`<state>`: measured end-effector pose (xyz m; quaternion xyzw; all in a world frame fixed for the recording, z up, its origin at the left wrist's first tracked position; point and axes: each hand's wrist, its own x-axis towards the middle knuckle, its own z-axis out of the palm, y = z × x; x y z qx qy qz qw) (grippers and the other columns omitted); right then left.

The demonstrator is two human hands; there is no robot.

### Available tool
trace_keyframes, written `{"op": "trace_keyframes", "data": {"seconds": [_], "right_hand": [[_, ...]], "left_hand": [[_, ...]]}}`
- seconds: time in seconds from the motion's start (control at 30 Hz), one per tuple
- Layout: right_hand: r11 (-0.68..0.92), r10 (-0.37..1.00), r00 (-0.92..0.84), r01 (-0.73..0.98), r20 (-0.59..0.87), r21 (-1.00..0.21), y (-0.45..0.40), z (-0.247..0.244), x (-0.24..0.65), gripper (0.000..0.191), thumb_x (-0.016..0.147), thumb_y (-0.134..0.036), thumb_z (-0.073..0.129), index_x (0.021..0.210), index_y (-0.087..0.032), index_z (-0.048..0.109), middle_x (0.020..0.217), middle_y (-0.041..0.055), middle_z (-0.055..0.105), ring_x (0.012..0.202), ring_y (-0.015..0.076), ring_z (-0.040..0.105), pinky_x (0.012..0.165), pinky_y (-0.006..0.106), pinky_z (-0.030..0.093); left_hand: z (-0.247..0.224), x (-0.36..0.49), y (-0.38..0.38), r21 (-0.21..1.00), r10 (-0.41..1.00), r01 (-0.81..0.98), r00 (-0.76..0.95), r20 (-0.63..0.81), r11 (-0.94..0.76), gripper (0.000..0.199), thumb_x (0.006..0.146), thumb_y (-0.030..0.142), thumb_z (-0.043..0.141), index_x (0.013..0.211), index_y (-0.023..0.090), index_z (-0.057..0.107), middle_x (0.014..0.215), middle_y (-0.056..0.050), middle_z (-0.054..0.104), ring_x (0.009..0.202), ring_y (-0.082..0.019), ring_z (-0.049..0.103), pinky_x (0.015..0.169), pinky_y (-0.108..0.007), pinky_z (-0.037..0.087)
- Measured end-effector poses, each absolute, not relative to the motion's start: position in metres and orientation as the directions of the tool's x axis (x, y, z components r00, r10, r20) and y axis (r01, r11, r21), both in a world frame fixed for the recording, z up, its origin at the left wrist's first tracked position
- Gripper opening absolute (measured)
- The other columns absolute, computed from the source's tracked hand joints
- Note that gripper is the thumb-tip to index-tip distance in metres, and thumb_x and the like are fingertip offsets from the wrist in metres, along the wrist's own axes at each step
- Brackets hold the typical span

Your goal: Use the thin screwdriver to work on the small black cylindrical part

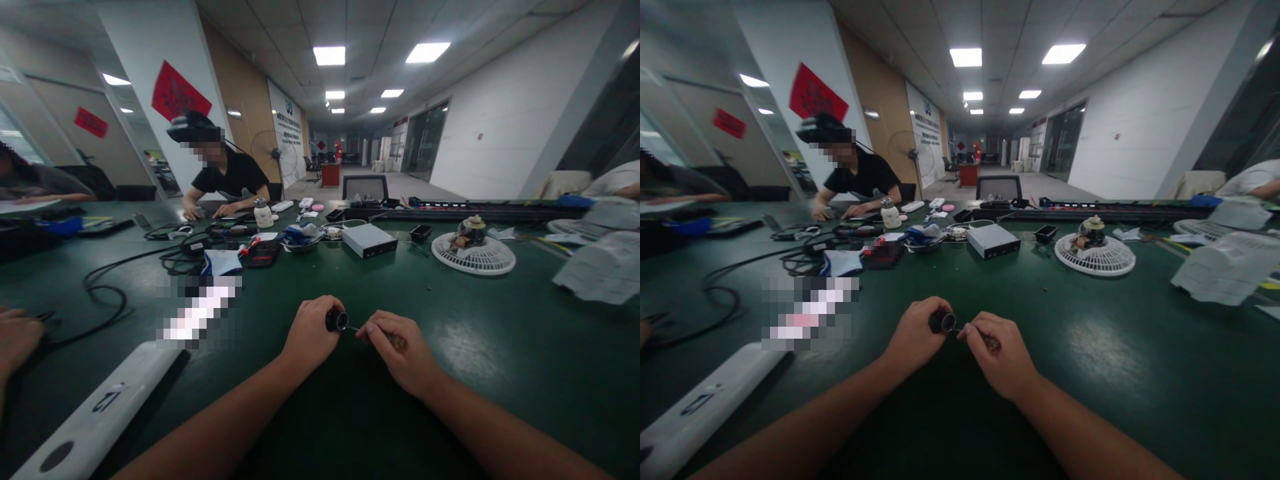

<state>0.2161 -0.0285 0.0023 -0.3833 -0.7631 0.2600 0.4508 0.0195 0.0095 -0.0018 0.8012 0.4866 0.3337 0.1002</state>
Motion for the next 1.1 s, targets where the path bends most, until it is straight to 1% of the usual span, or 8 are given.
{"op": "trace_keyframes", "data": {"seconds": [0.13, 0.23, 0.33, 0.53, 0.73, 0.83, 0.93, 1.1], "right_hand": [[0.554, 0.832, -0.246, 0.349, 0.497, -0.756, -0.0273, 0.0015, 0.2164, 0.028, 0.099, -0.027, 0.049, 0.085, -0.019, 0.072, 0.080, 0.0033, 0.066, 0.075, 0.0164, 0.063, 0.067, 0.028, 0.047], [0.567, 0.819, -0.302, 0.298, 0.488, -0.768, -0.0281, 0.0017, 0.2160, 0.027, 0.099, -0.027, 0.049, 0.089, -0.019, 0.072, 0.083, 0.0041, 0.067, 0.076, 0.0167, 0.064, 0.069, 0.028, 0.048], [0.580, 0.805, -0.350, 0.299, 0.479, -0.758, -0.0291, 0.0015, 0.2157, 0.027, 0.099, -0.025, 0.049, 0.087, -0.019, 0.072, 0.082, 0.0033, 0.067, 0.075, 0.0160, 0.064, 0.069, 0.028, 0.047], [0.552, 0.834, -0.248, 0.357, 0.493, -0.753, -0.0268, -0.0006, 0.2169, 0.028, 0.099, -0.025, 0.050, 0.082, -0.019, 0.072, 0.078, 0.0022, 0.065, 0.073, 0.0155, 0.063, 0.068, 0.028, 0.045], [0.582, 0.807, -0.321, 0.282, 0.497, -0.763, -0.0290, 0.0023, 0.2157, 0.026, 0.099, -0.024, 0.048, 0.090, -0.019, 0.072, 0.084, 0.0033, 0.065, 0.077, 0.0161, 0.063, 0.070, 0.028, 0.046], [0.577, 0.810, -0.332, 0.302, 0.484, -0.758, -0.0299, 0.0023, 0.2152, 0.026, 0.099, -0.024, 0.049, 0.086, -0.019, 0.072, 0.082, 0.0023, 0.065, 0.075, 0.0155, 0.063, 0.070, 0.028, 0.046], [0.554, 0.831, -0.284, 0.346, 0.478, -0.757, -0.0290, 0.0007, 0.2161, 0.029, 0.099, -0.024, 0.049, 0.081, -0.019, 0.071, 0.078, 0.0014, 0.065, 0.073, 0.0148, 0.062, 0.068, 0.027, 0.045], [0.542, 0.841, -0.248, 0.361, 0.482, -0.759, -0.0261, -0.0016, 0.2179, 0.028, 0.100, -0.027, 0.049, 0.087, -0.019, 0.072, 0.079, 0.0020, 0.063, 0.074, 0.0157, 0.062, 0.068, 0.028, 0.044]], "left_hand": [[-0.0026, 0.0190, 0.0092, 0.487, 0.841, 0.705, 0.308, 0.444, -0.516, 0.021, 0.074, 0.009, 0.064, 0.089, 0.022, 0.063, 0.089, 0.000, 0.069, 0.087, -0.021, 0.062, 0.086, -0.040, 0.046], [-0.0028, 0.0186, 0.0092, 0.488, 0.842, 0.704, 0.312, 0.440, -0.516, 0.021, 0.074, 0.008, 0.063, 0.089, 0.022, 0.063, 0.089, 0.000, 0.069, 0.088, -0.021, 0.063, 0.087, -0.040, 0.046], [-0.0030, 0.0186, 0.0091, 0.492, 0.847, 0.707, 0.303, 0.438, -0.508, 0.023, 0.072, 0.007, 0.063, 0.089, 0.023, 0.063, 0.089, 0.000, 0.069, 0.087, -0.020, 0.063, 0.086, -0.039, 0.046], [-0.0034, 0.0192, 0.0099, 0.492, 0.841, 0.697, 0.323, 0.433, -0.521, 0.023, 0.073, 0.006, 0.063, 0.090, 0.022, 0.062, 0.090, 0.001, 0.069, 0.088, -0.019, 0.062, 0.088, -0.039, 0.044], [-0.0026, 0.0192, 0.0090, 0.497, 0.844, 0.696, 0.319, 0.432, -0.517, 0.022, 0.073, 0.007, 0.064, 0.088, 0.022, 0.062, 0.089, 0.001, 0.068, 0.086, -0.019, 0.062, 0.087, -0.039, 0.045], [-0.0024, 0.0193, 0.0086, 0.504, 0.849, 0.698, 0.307, 0.431, -0.508, 0.022, 0.073, 0.008, 0.065, 0.088, 0.022, 0.062, 0.089, 0.001, 0.068, 0.086, -0.020, 0.062, 0.087, -0.039, 0.045], [-0.0025, 0.0194, 0.0089, 0.502, 0.848, 0.697, 0.316, 0.425, -0.512, 0.021, 0.074, 0.008, 0.064, 0.089, 0.022, 0.063, 0.090, 0.001, 0.068, 0.087, -0.019, 0.062, 0.089, -0.039, 0.045], [-0.0034, 0.0192, 0.0095, 0.504, 0.853, 0.700, 0.320, 0.412, -0.506, 0.021, 0.074, 0.009, 0.064, 0.090, 0.022, 0.063, 0.091, 0.001, 0.069, 0.088, -0.019, 0.062, 0.089, -0.037, 0.043]]}}
